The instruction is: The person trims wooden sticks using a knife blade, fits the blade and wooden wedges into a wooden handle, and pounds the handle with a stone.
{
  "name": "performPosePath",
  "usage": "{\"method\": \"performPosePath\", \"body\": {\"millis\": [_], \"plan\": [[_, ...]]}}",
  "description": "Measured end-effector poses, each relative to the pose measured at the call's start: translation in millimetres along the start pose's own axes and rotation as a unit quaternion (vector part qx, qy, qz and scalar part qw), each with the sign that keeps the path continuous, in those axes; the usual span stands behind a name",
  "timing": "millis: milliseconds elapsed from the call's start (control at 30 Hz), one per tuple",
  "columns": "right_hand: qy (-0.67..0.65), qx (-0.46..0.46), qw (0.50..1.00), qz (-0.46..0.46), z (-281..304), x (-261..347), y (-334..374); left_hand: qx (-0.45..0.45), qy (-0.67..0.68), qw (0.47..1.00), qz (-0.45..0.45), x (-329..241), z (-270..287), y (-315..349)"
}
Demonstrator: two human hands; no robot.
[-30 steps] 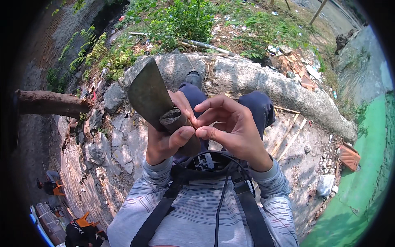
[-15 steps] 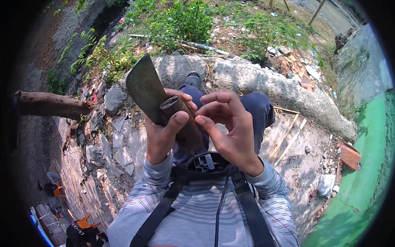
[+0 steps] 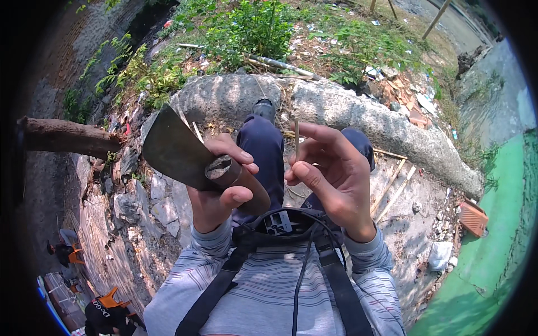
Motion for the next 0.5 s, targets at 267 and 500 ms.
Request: {"method": "performPosePath", "body": {"millis": [267,500], "plan": [[0.076,-0.044,0.995,0.037,2,21,11,0.083,-0.18,0.98,-0.013,-41,-6,-3],[0.033,-0.043,0.998,0.026,-9,10,10,0.08,-0.21,0.974,0.013,-17,-6,4]]}}
Point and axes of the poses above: each hand's wrist, its own y-axis away from the middle knuckle, its own z-axis out of the back of the hand, x = y × z, the point moved 4 cm from there along -y, towards the middle knuckle, and after that the axes turned 11 degrees about y, right-handed, at the moved point
